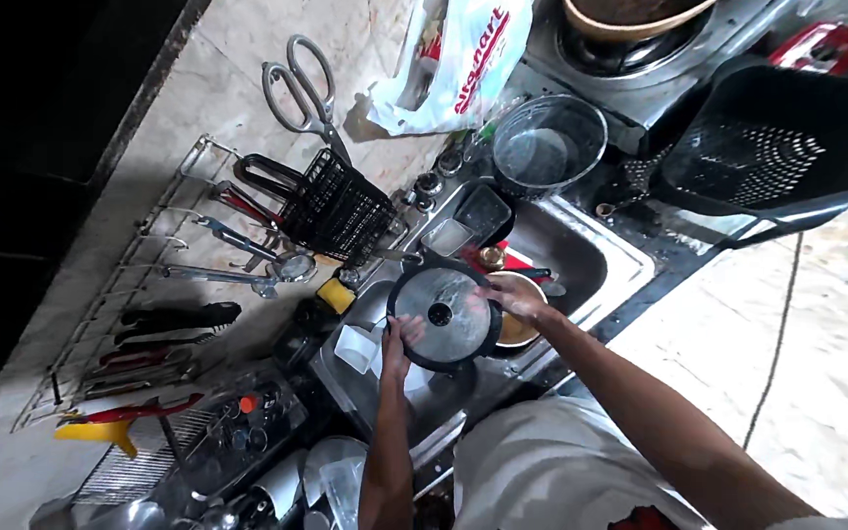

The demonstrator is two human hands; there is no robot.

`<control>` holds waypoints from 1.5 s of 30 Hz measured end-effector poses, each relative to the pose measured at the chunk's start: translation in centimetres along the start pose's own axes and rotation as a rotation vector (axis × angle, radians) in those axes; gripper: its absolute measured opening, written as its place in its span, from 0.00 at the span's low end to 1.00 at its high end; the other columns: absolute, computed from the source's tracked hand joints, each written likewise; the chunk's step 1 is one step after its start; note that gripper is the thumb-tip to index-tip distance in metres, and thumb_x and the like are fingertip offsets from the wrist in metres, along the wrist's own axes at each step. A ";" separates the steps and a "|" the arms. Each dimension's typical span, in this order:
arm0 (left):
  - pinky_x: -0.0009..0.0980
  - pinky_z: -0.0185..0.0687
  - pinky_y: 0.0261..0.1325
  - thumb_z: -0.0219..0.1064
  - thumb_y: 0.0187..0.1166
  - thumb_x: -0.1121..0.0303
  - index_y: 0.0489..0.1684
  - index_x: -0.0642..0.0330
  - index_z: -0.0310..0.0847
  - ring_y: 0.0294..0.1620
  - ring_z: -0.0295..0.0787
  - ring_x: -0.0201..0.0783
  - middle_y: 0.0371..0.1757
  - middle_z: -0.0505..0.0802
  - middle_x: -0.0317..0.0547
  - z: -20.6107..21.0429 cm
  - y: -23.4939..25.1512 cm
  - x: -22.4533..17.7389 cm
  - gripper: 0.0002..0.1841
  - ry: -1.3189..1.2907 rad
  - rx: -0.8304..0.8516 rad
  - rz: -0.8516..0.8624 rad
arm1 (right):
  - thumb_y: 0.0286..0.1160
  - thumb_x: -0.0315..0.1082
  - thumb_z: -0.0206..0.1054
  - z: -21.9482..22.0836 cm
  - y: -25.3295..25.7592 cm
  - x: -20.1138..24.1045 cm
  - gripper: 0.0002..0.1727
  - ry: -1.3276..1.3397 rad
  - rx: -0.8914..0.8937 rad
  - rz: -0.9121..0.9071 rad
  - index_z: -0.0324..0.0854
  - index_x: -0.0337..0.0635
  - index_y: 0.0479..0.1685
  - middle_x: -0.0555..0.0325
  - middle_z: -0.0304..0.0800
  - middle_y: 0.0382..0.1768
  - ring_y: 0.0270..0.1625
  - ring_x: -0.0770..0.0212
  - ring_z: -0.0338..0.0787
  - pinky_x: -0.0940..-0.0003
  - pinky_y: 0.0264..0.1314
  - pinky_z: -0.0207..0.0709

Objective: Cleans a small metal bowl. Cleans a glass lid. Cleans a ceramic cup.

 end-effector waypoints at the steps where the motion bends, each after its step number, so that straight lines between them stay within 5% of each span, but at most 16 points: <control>1: 0.44 0.91 0.61 0.35 0.97 0.53 0.66 0.78 0.74 0.52 0.96 0.50 0.52 0.95 0.63 -0.1 0.8 -0.8 0.32 0.212 -0.004 0.057 | 0.85 0.37 0.66 -0.1 -0.2 -0.4 0.19 0.037 -0.031 -0.025 0.82 0.35 0.68 0.50 0.95 0.50 0.48 0.61 0.96 0.63 0.57 0.91; 3: 0.47 0.85 0.66 0.45 0.96 0.56 0.61 0.72 0.84 0.56 0.92 0.49 0.54 0.93 0.60 -1.1 2.7 -3.3 0.27 0.821 -0.232 0.236 | 0.85 0.36 0.66 -0.6 -0.2 -1.5 0.17 0.055 -0.101 -0.040 0.82 0.35 0.65 0.50 0.95 0.49 0.48 0.61 0.95 0.62 0.57 0.90; 6: 0.56 0.83 0.70 0.56 0.90 0.54 0.75 0.66 0.76 0.67 0.86 0.61 0.75 0.81 0.67 -3.5 5.1 -6.9 0.26 1.323 -0.578 0.359 | 0.86 0.35 0.64 -1.5 0.1 -3.3 0.16 0.052 -0.186 -0.015 0.83 0.33 0.63 0.49 0.96 0.48 0.50 0.59 0.95 0.59 0.59 0.88; 11: 0.58 0.87 0.62 0.67 0.83 0.52 0.90 0.64 0.55 0.65 0.86 0.67 0.89 0.61 0.71 -5.8 9.7 -7.9 0.40 1.476 -0.688 0.127 | 0.87 0.36 0.65 -2.2 0.2 -4.4 0.17 0.028 -0.174 -0.006 0.81 0.33 0.63 0.47 0.95 0.47 0.48 0.57 0.96 0.58 0.56 0.91; 15: 0.61 0.85 0.62 0.69 0.81 0.62 0.79 0.69 0.66 0.62 0.87 0.68 0.74 0.79 0.74 -5.8 10.0 -7.8 0.31 1.429 -0.700 0.160 | 0.85 0.39 0.67 -2.4 0.8 -5.1 0.20 -0.128 -0.113 0.020 0.79 0.32 0.65 0.44 0.92 0.52 0.53 0.57 0.93 0.58 0.62 0.87; 18: 0.61 0.84 0.64 0.66 0.83 0.62 0.69 0.70 0.76 0.62 0.88 0.66 0.68 0.85 0.70 -4.7 7.5 -7.1 0.23 1.313 -0.727 0.368 | 0.85 0.38 0.67 -2.3 0.8 -5.5 0.22 -0.118 -0.091 0.075 0.76 0.32 0.70 0.42 0.91 0.55 0.54 0.56 0.94 0.57 0.61 0.88; 22: 0.51 0.87 0.59 0.54 0.88 0.68 0.68 0.69 0.77 0.51 0.91 0.51 0.52 0.91 0.60 -0.6 1.1 -4.0 0.18 0.952 -0.585 0.530 | 0.86 0.36 0.65 -1.8 0.8 -5.9 0.23 -0.085 -0.105 0.104 0.72 0.31 0.73 0.41 0.91 0.54 0.51 0.53 0.95 0.55 0.58 0.91; 24: 0.49 0.86 0.61 0.51 0.90 0.69 0.66 0.71 0.79 0.52 0.91 0.49 0.50 0.92 0.62 1.2 -0.8 -1.0 0.17 0.829 -0.514 0.468 | 0.86 0.36 0.65 -1.8 0.6 -5.8 0.24 -0.135 -0.098 0.116 0.71 0.32 0.75 0.42 0.90 0.56 0.53 0.54 0.94 0.56 0.60 0.89; 27: 0.50 0.80 0.73 0.54 0.88 0.69 0.65 0.70 0.82 0.66 0.87 0.56 0.62 0.89 0.66 2.0 -0.6 3.4 0.17 0.911 -0.495 0.296 | 0.85 0.34 0.66 -1.8 0.4 -5.8 0.23 -0.163 -0.092 0.149 0.71 0.33 0.75 0.41 0.90 0.55 0.52 0.54 0.93 0.56 0.59 0.88; 29: 0.56 0.69 0.81 0.52 0.88 0.70 0.74 0.68 0.77 0.76 0.75 0.65 0.74 0.79 0.72 2.5 -0.5 4.8 0.20 1.053 -0.528 0.399 | 0.85 0.33 0.66 -1.8 0.3 -5.7 0.24 -0.168 -0.099 0.159 0.70 0.33 0.75 0.41 0.90 0.55 0.51 0.54 0.95 0.56 0.57 0.90; 32: 0.59 0.63 0.85 0.48 0.92 0.52 0.84 0.51 0.72 0.86 0.66 0.62 0.86 0.71 0.62 3.4 0.0 5.5 0.27 1.345 -0.308 0.629 | 0.85 0.32 0.66 -1.6 0.0 -5.3 0.24 -0.185 -0.120 0.163 0.70 0.32 0.76 0.40 0.90 0.54 0.49 0.54 0.95 0.57 0.56 0.90; 35: 0.59 0.59 0.87 0.52 0.83 0.33 0.89 0.30 0.65 0.91 0.58 0.57 0.92 0.65 0.50 3.8 2.4 6.8 0.34 1.592 -0.101 0.685 | 0.85 0.33 0.65 -1.6 0.0 -5.0 0.22 -0.239 -0.119 0.164 0.72 0.32 0.74 0.42 0.92 0.52 0.49 0.54 0.95 0.56 0.57 0.90; 40: 0.57 0.78 0.70 0.62 0.86 0.46 0.71 0.51 0.83 0.71 0.79 0.65 0.71 0.83 0.66 3.4 4.0 6.5 0.25 1.581 -0.070 0.728 | 0.86 0.33 0.64 -1.7 0.0 -5.1 0.22 -0.269 -0.114 0.149 0.71 0.33 0.74 0.44 0.93 0.52 0.49 0.54 0.96 0.55 0.58 0.90; 43: 0.53 0.81 0.69 0.62 0.87 0.53 0.58 0.60 0.86 0.67 0.85 0.60 0.60 0.89 0.63 3.2 4.6 5.5 0.19 1.596 -0.016 0.710 | 0.86 0.34 0.65 -1.6 0.0 -4.9 0.21 -0.261 -0.116 0.151 0.72 0.32 0.73 0.44 0.93 0.51 0.48 0.55 0.96 0.56 0.57 0.90; 45: 0.53 0.80 0.72 0.63 0.87 0.59 0.60 0.62 0.85 0.69 0.84 0.59 0.63 0.89 0.62 3.3 4.8 5.4 0.17 1.629 -0.008 0.672 | 0.86 0.35 0.65 -1.6 0.1 -5.1 0.22 -0.264 -0.126 0.164 0.73 0.32 0.72 0.43 0.93 0.51 0.48 0.54 0.96 0.55 0.58 0.90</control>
Point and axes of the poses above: each hand's wrist, its own y-axis towards the middle knuckle, its own z-axis out of the palm, x = y × z, the point moved 2 cm from there along y, towards the middle knuckle
